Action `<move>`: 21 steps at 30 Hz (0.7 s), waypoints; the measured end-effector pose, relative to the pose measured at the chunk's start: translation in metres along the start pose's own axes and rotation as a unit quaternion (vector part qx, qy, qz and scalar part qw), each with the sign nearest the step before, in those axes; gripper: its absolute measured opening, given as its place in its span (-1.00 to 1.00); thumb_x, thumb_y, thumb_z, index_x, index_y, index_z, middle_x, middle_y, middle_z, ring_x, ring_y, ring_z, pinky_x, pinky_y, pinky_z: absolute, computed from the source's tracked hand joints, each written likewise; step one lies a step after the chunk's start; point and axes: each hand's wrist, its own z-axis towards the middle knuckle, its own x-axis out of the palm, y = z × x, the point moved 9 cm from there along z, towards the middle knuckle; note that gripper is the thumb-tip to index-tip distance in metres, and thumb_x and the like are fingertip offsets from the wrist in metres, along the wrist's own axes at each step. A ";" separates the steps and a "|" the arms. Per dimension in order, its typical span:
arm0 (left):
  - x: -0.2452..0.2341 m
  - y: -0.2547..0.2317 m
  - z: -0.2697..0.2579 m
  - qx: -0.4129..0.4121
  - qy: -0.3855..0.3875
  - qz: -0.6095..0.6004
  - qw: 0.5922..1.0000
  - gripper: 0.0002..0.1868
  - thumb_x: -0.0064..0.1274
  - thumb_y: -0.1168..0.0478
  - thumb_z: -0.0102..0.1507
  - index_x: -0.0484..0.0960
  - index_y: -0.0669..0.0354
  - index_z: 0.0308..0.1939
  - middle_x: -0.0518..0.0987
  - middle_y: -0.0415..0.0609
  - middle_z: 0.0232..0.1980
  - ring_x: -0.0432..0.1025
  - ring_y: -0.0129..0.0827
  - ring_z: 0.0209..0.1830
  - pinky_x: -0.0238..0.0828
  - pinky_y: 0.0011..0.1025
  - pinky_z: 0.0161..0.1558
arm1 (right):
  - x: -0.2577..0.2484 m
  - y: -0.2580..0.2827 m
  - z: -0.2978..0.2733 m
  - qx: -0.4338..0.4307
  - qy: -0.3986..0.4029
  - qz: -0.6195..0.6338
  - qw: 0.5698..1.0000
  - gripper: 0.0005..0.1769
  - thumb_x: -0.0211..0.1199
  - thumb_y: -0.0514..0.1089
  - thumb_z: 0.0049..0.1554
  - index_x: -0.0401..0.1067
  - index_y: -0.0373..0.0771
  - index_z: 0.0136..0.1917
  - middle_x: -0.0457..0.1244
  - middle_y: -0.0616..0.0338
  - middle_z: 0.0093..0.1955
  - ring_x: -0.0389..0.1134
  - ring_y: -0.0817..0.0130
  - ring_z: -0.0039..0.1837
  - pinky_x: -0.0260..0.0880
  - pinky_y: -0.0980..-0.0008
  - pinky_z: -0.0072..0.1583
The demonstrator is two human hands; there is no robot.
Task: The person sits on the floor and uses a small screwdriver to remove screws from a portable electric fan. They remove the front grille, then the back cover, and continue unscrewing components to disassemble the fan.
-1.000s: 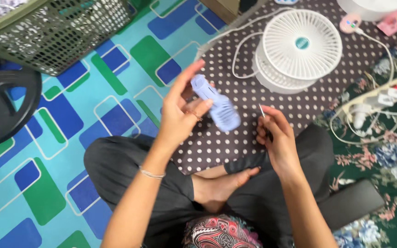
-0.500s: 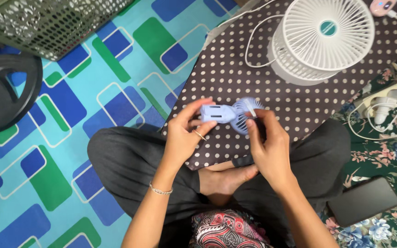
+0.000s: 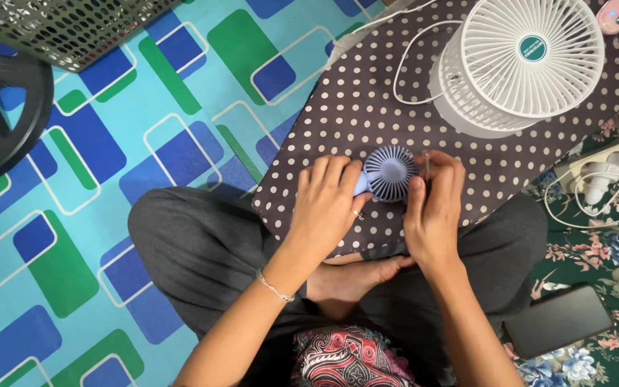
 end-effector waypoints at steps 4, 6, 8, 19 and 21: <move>0.007 0.002 0.002 0.017 0.012 -0.006 1.000 -0.53 0.24 0.12 0.21 0.52 0.27 0.13 0.47 0.01 0.09 0.35 -0.11 0.09 0.30 -0.17 0.00 | 0.014 -0.008 0.010 0.028 0.032 0.039 0.998 -0.77 0.19 -0.29 0.28 0.19 -0.43 0.09 0.20 -0.13 0.27 0.18 0.11 -0.02 0.27 0.22 0.05; 0.004 0.004 0.000 0.033 -0.004 -0.024 0.999 -0.51 0.22 0.12 0.22 0.51 0.31 0.14 0.46 0.05 0.08 0.35 -0.09 0.06 0.29 -0.17 -0.03 | 0.020 -0.010 0.012 0.057 0.042 0.041 0.997 -0.67 0.23 -0.25 0.23 0.19 -0.45 0.14 0.21 -0.14 0.14 0.16 0.14 -0.10 0.27 0.26 -0.01; 0.006 0.007 -0.001 0.043 0.005 -0.037 0.998 -0.54 0.21 0.13 0.25 0.50 0.32 0.13 0.45 0.07 0.06 0.34 -0.08 0.04 0.28 -0.17 -0.03 | 0.024 -0.013 0.012 0.085 0.043 0.033 0.995 -0.57 0.24 -0.24 0.24 0.19 -0.46 0.28 0.22 -0.13 -0.03 0.20 0.17 -0.08 0.29 0.29 0.00; 0.006 0.010 -0.002 0.041 -0.057 -0.042 0.997 -0.57 0.14 0.09 0.32 0.48 0.32 0.13 0.46 0.05 0.03 0.37 -0.09 -0.03 0.32 -0.17 -0.03 | 0.029 -0.023 0.008 0.095 -0.041 0.124 0.987 -0.74 0.08 -0.23 0.39 0.00 -0.33 0.06 0.33 -0.14 0.27 0.22 0.29 0.04 0.28 0.33 0.16; 0.005 0.011 -0.003 0.042 -0.067 -0.047 0.996 -0.57 0.14 0.09 0.32 0.48 0.32 0.13 0.45 0.06 0.03 0.37 -0.09 -0.03 0.33 -0.17 -0.02 | 0.032 -0.026 0.007 0.104 -0.043 0.137 0.984 -0.74 0.06 -0.21 0.41 0.00 -0.33 0.06 0.33 -0.13 0.26 0.22 0.31 0.03 0.29 0.35 0.15</move>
